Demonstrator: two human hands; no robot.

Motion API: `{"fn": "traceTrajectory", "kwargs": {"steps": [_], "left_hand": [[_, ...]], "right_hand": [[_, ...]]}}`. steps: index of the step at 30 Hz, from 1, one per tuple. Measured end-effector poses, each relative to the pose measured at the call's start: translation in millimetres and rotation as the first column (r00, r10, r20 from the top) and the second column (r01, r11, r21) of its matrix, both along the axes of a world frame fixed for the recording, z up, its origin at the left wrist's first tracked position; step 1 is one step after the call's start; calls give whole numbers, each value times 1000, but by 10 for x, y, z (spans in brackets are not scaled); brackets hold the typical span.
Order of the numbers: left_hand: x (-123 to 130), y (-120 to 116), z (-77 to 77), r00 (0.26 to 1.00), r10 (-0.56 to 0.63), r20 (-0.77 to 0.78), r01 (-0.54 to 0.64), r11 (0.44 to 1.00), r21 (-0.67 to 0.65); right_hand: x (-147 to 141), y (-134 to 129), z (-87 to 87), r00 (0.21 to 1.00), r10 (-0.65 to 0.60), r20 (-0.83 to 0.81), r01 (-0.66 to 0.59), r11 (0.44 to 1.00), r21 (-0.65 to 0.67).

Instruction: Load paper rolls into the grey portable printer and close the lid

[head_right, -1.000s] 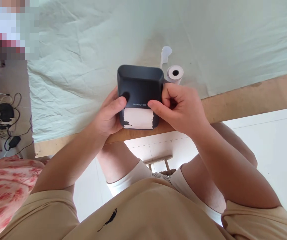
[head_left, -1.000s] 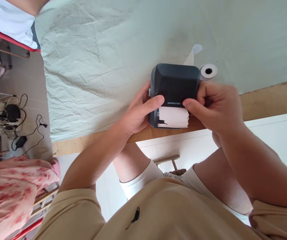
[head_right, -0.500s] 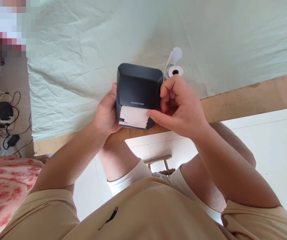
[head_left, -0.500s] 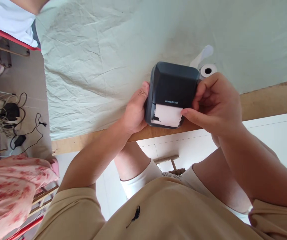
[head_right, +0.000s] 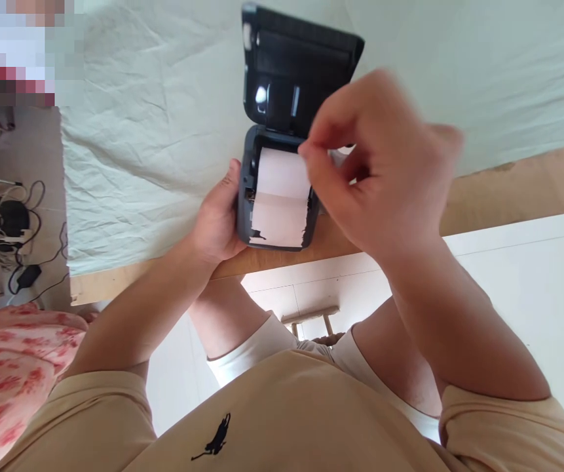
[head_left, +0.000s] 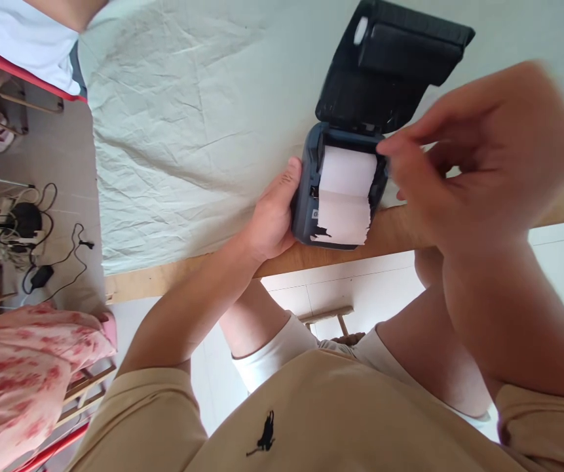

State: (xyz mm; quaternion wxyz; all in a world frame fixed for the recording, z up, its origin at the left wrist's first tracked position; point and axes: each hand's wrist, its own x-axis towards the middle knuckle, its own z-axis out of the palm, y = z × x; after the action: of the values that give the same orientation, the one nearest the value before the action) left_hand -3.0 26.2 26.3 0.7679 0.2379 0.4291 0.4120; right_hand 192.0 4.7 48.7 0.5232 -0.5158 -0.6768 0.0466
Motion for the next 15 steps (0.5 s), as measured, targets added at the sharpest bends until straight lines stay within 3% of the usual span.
{"fn": "traceTrajectory", "kwargs": {"steps": [3, 6, 8, 12, 15], "left_hand": [[-10, -11, -2, 999, -31, -11, 31, 999, 21], [-48, -10, -31, 997, -74, -33, 75, 996, 38], [-73, -6, -50, 996, -82, -47, 84, 996, 34], [-82, -3, -49, 997, -52, -65, 54, 998, 31], [-59, -10, -28, 997, -61, -56, 63, 997, 40]], "right_hand": [[-21, 79, -90, 940, -64, 336, 60, 998, 23], [42, 154, -165, 899, 14, 438, 15, 998, -63], [83, 183, -159, 888, 117, 445, -73, 991, -116], [118, 132, -5, 887, 210, 411, -137, 970, -202], [321, 85, 72, 945, 271, 185, -200, 922, -332]]}}
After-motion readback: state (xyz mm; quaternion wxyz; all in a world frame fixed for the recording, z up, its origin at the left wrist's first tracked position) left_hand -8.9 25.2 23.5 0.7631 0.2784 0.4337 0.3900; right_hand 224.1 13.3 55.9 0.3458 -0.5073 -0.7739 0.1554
